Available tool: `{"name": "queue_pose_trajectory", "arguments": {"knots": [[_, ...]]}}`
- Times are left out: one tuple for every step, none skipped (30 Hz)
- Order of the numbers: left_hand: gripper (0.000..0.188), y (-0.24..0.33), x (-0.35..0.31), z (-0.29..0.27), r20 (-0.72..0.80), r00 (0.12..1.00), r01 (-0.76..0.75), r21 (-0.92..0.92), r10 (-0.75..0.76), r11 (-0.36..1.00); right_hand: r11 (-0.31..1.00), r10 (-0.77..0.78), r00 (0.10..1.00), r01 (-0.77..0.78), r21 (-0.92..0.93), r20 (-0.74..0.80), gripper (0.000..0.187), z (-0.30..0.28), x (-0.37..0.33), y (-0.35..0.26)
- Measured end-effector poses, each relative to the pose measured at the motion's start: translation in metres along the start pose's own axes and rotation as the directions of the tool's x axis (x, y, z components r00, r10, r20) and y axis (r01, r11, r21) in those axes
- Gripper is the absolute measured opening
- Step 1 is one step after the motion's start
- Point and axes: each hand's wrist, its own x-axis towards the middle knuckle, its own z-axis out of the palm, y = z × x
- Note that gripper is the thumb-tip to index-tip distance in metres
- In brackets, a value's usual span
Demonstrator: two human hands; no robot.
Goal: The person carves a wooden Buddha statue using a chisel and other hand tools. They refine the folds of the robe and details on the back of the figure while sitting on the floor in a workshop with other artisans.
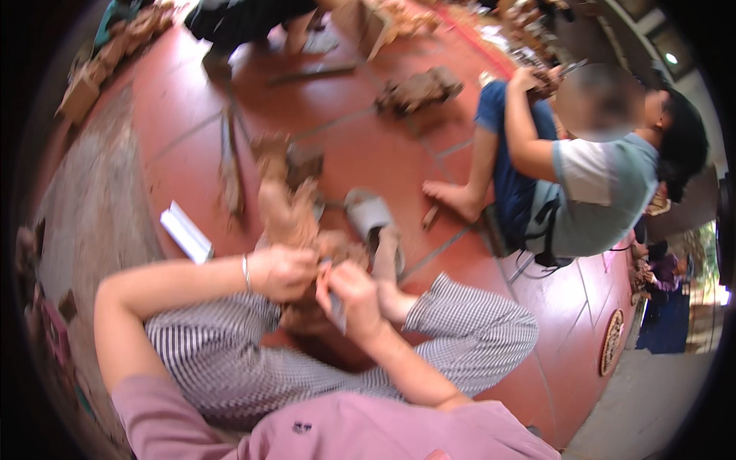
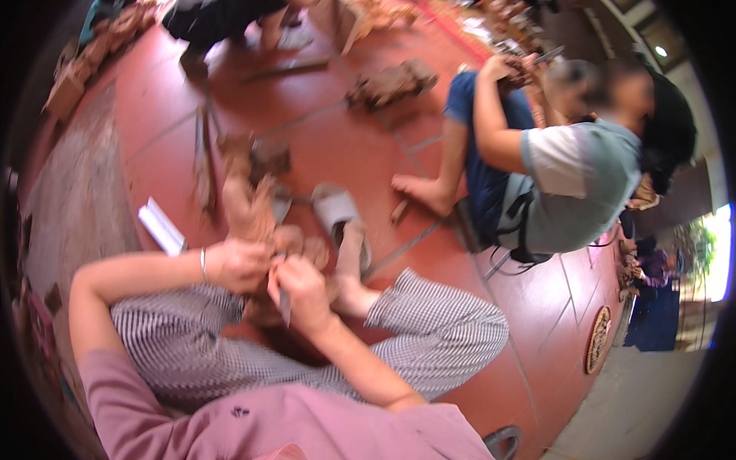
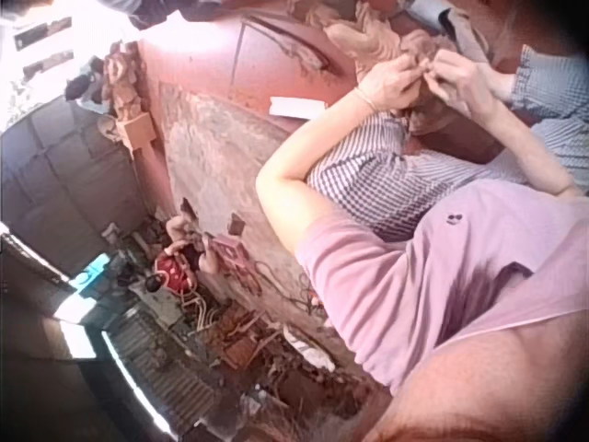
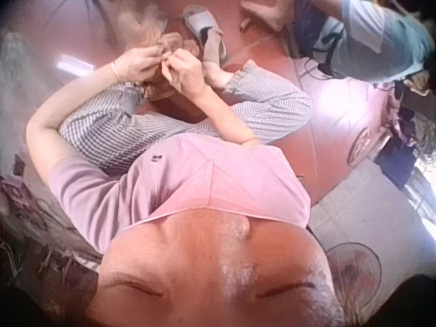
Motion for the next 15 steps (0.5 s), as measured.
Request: {"name": "queue_pose_trajectory", "arguments": {"knots": [[0.06, -0.001, -0.004, 0.002, -0.004, 1.0, 0.008, 0.032, -0.008, 0.999, 1.0, 0.008, 1.0, -0.008, -0.006, 0.002, 0.013, 0.003, 0.003, 0.0], [0.061, -0.002, -0.007, 0.005, -0.093, 0.996, -0.011, 0.038, 0.014, 0.999, 0.999, 0.018, 0.999, -0.017, 0.029, -0.048, 0.014, 0.007, 0.004, -0.002], [0.059, 0.003, -0.002, -0.001, -0.057, 0.998, 0.041, -0.002, -0.041, 0.999, 0.999, 0.024, 0.994, -0.019, 0.047, -0.105, 0.014, 0.009, 0.003, 0.001], [0.057, 0.002, 0.004, 0.003, -0.063, 0.998, 0.02, 0.013, -0.019, 1.0, 1.0, 0.006, 0.995, -0.007, -0.002, -0.101, 0.015, 0.008, -0.002, 0.008], [0.058, -0.005, -0.001, 0.011, -0.05, 0.998, 0.039, 0.004, -0.039, 0.999, 0.999, -0.023, 0.994, 0.019, -0.036, -0.106, 0.016, 0.009, -0.005, 0.011], [0.061, -0.004, 0.001, 0.008, 0.019, 0.998, 0.058, 0.029, -0.059, 0.998, 0.999, -0.022, 0.997, 0.019, -0.045, -0.078, 0.017, 0.007, -0.01, 0.013], [0.063, -0.001, 0.0, 0.001, 0.089, 0.993, 0.071, 0.057, -0.076, 0.996, 1.0, -0.002, 0.999, 0.0, -0.031, -0.05, 0.017, 0.003, -0.009, 0.01], [0.07, 0.0, -0.006, 0.001, 0.115, 0.988, 0.096, 0.096, -0.107, 0.991, 0.999, 0.017, 1.0, -0.017, -0.029, -0.006, 0.016, 0.002, -0.008, 0.006], [0.072, 0.002, -0.009, 0.003, 0.103, 0.986, 0.121, 0.08, -0.129, 0.989, 0.999, 0.028, 0.999, -0.027, -0.037, 0.035, 0.016, 0.0, -0.005, 0.005], [0.073, 0.004, -0.011, 0.005, 0.092, 0.984, 0.145, 0.063, -0.151, 0.987, 0.999, 0.034, 0.999, -0.034, -0.019, 0.001, 0.016, 0.002, -0.004, 0.004], [0.075, 0.007, -0.014, 0.006, 0.083, 0.982, 0.169, 0.046, -0.172, 0.985, 0.999, 0.041, 0.999, -0.041, 0.0, -0.032, 0.016, 0.005, -0.003, 0.003], [0.076, 0.012, -0.01, 0.006, 0.056, 0.977, 0.204, 0.018, -0.205, 0.979, 0.999, 0.043, 0.997, -0.042, 0.016, -0.067, 0.016, 0.006, -0.003, 0.004], [0.076, 0.01, -0.009, 0.009, 0.027, 0.98, 0.195, 0.024, -0.196, 0.98, 1.0, 0.025, 0.997, -0.025, -0.005, -0.066, 0.016, 0.006, -0.003, 0.007], [0.076, 0.006, -0.008, 0.012, -0.002, 0.982, 0.187, 0.03, -0.187, 0.982, 1.0, 0.006, 0.998, -0.008, -0.026, -0.066, 0.017, 0.006, -0.001, 0.01], [0.075, 0.006, -0.008, 0.011, -0.023, 0.983, 0.184, 0.035, -0.184, 0.982, 0.999, -0.006, 0.998, 0.003, -0.038, -0.067, 0.017, 0.007, -0.001, 0.012]]}}
